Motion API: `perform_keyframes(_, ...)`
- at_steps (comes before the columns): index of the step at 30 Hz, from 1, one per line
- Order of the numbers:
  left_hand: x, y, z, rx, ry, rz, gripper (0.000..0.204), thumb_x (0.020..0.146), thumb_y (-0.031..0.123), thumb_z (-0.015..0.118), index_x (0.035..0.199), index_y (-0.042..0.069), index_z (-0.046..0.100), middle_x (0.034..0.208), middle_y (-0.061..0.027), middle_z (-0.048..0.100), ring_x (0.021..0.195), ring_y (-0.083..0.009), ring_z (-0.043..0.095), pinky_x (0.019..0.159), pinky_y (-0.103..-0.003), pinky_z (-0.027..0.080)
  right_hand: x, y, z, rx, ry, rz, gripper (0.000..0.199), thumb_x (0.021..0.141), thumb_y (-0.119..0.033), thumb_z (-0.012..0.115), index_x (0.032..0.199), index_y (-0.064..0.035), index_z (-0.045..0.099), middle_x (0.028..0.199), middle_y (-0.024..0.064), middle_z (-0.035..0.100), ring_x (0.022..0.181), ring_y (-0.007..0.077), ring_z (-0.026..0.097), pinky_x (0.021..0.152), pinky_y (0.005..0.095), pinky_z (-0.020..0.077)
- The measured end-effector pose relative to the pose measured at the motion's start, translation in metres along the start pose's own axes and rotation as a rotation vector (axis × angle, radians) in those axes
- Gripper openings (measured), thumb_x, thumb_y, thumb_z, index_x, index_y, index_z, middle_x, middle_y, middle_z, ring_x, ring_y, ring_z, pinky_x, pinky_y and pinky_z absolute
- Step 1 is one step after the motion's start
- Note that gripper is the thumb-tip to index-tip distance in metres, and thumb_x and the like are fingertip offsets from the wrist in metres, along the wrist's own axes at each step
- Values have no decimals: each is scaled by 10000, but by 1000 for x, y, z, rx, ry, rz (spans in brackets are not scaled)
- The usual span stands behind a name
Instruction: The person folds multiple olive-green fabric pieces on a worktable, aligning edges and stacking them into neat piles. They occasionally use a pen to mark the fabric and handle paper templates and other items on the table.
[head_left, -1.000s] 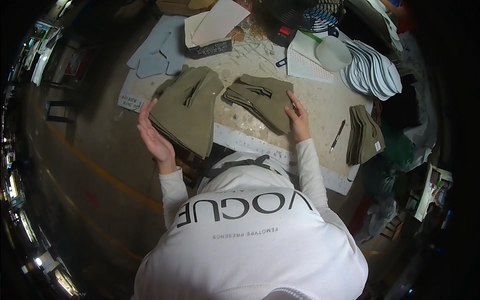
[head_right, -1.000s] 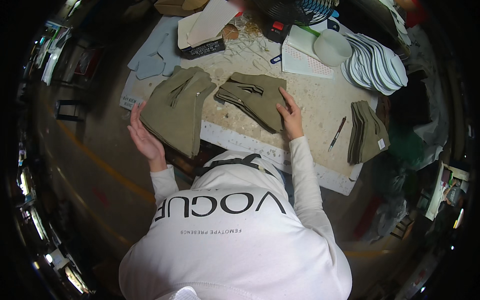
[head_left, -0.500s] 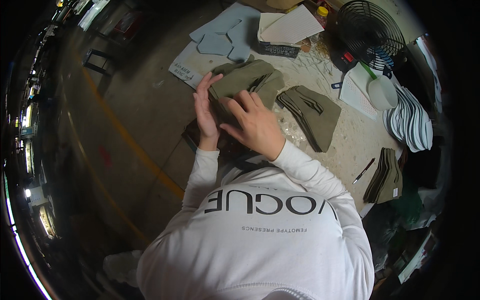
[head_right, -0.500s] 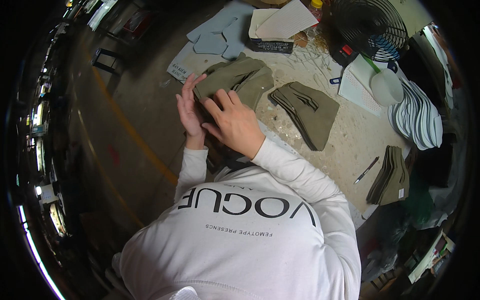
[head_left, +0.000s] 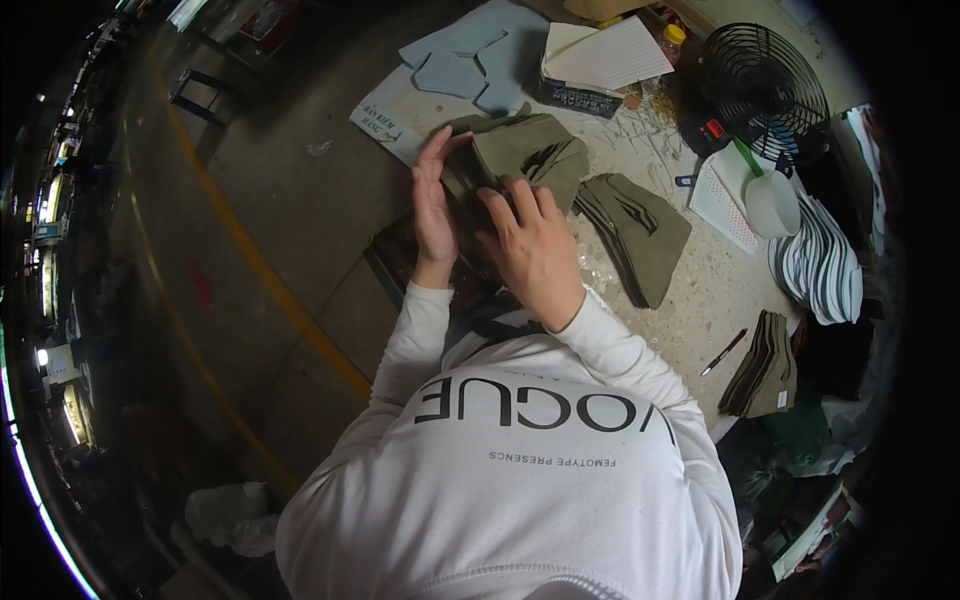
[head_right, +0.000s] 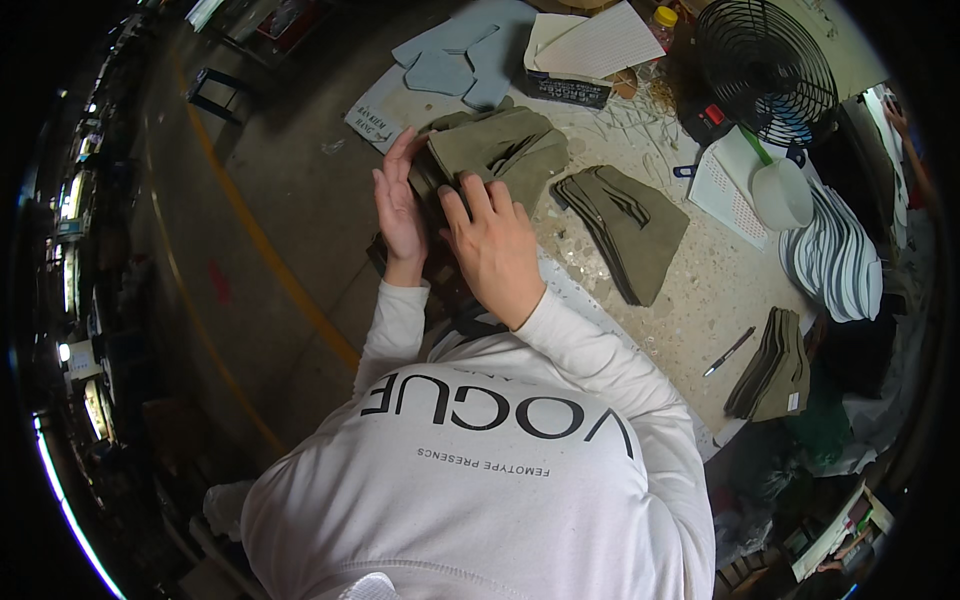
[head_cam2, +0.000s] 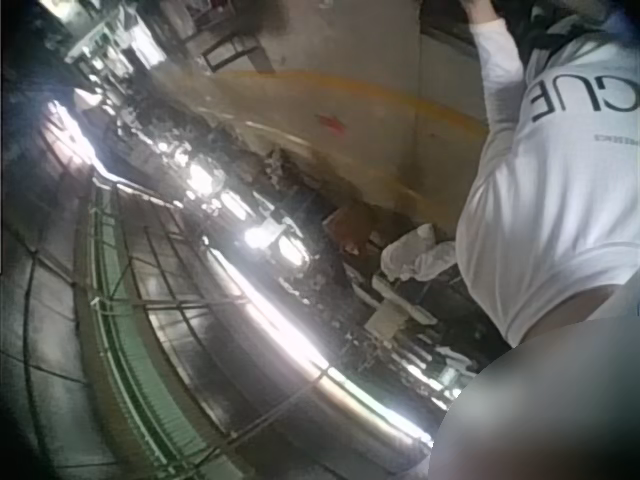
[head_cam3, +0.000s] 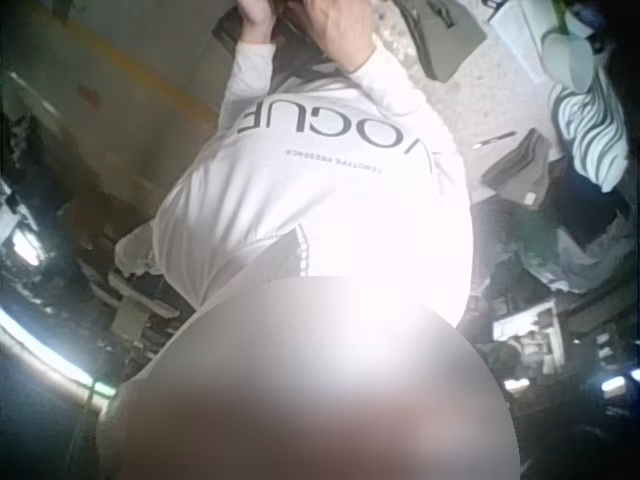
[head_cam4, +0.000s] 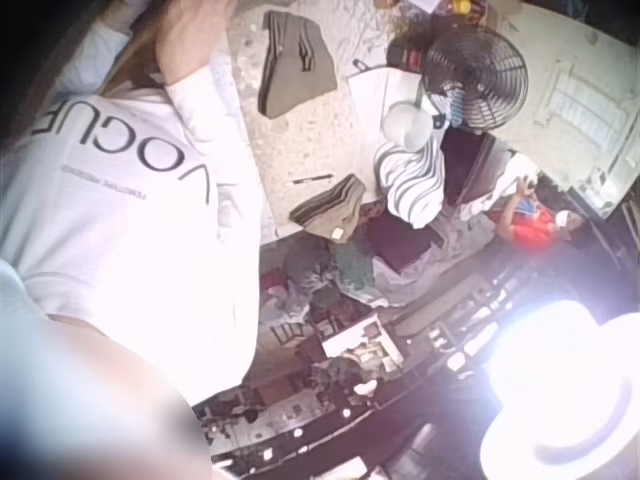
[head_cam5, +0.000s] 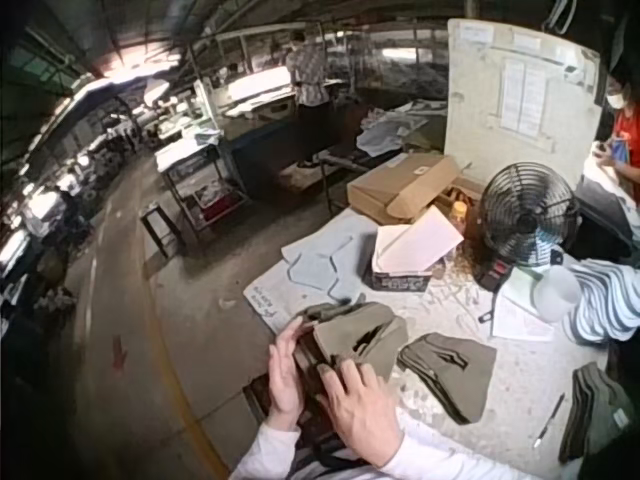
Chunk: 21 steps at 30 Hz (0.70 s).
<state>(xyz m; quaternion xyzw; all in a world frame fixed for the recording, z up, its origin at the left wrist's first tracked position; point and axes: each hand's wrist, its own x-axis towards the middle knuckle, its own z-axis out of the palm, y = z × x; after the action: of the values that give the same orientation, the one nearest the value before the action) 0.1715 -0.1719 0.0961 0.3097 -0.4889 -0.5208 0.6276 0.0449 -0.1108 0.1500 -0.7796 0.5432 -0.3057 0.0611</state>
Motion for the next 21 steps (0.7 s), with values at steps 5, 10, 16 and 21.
perform_keyframes(5,-3,1,3,47,6,5,643,985,500,198,1370,24,395,1320,-178,479,1271,-247,392,1105,-368,216,-1,6,-5,53,-11,-4,413,743,-72,665,1140,-61,552,1086,110,519,944,299,521,781,371,472)
perform_keyframes(10,-1,1,2,106,2,49,623,993,467,184,1360,16,408,1344,-171,470,1294,-253,371,1115,-361,199,10,27,-23,386,-162,88,482,713,-31,696,1169,-78,548,1072,122,537,945,331,533,810,384,467)
perform_keyframes(16,-1,0,3,103,-6,40,622,991,465,188,1358,16,414,1340,-176,476,1300,-261,366,1119,-366,189,8,19,-21,268,-62,22,494,680,-34,710,1144,-65,547,1015,121,538,936,329,554,787,386,477)
perform_keyframes(21,-1,3,4,110,-13,47,635,994,482,188,1367,12,397,1319,-170,488,1292,-253,375,1114,-372,189,8,17,-22,268,-47,10,443,693,-31,666,1118,-71,545,1003,119,524,893,325,552,769,397,488)
